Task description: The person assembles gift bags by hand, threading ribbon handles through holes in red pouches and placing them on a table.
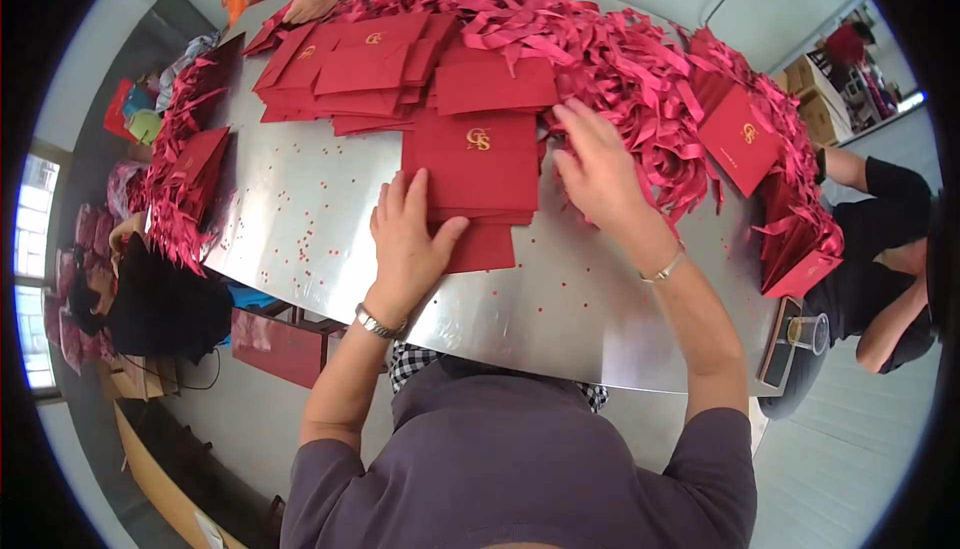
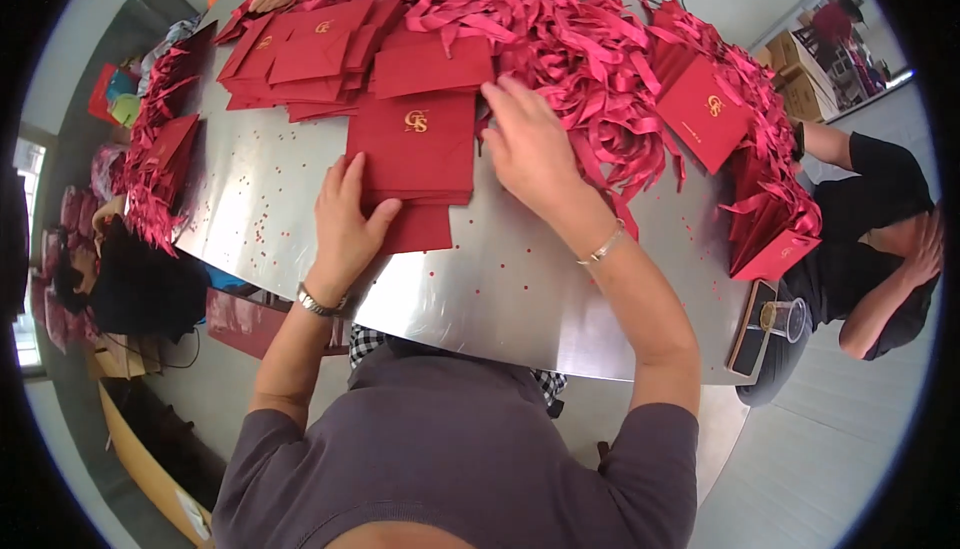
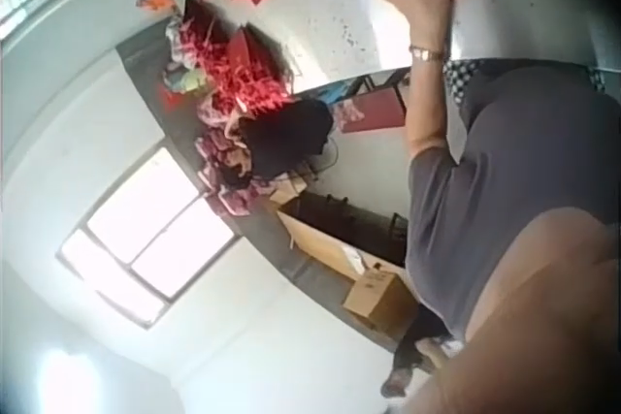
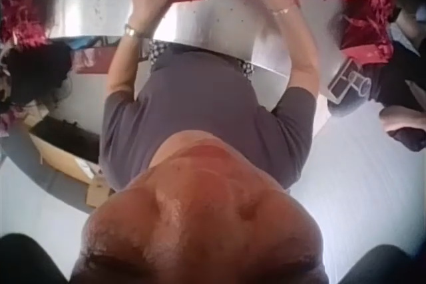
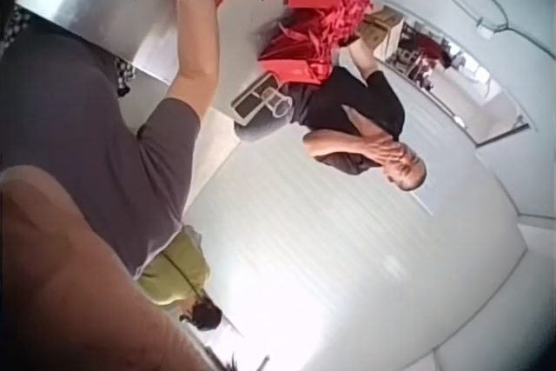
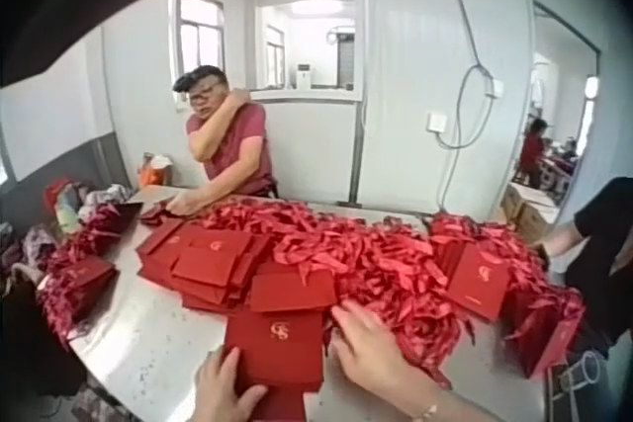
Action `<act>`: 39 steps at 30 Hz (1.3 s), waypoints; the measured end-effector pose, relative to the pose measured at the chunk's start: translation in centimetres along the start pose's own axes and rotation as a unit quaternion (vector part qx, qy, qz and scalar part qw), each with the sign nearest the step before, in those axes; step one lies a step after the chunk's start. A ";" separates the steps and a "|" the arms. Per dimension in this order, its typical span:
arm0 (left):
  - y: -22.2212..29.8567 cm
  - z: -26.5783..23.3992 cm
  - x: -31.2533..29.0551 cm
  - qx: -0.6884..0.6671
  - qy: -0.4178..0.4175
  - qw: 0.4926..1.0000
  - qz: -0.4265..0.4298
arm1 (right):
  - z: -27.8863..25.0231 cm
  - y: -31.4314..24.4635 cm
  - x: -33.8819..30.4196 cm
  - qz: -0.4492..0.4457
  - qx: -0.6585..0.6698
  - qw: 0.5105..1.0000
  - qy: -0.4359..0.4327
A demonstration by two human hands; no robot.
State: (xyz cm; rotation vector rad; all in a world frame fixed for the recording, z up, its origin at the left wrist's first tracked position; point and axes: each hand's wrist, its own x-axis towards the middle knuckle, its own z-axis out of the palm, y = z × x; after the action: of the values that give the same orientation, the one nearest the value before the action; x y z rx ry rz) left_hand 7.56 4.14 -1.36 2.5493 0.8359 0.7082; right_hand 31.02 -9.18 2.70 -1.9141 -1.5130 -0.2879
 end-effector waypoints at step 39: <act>3.9 -1.6 6.1 0.036 -0.241 0.957 0.157 | -4.5 -4.3 -6.9 -0.054 0.069 0.996 -0.025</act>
State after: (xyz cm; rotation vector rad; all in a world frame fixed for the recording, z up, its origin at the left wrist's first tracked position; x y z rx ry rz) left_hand 12.66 5.32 3.84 2.7736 0.3023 0.1141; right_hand 26.00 -16.94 3.86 -1.7470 -1.6306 -0.1795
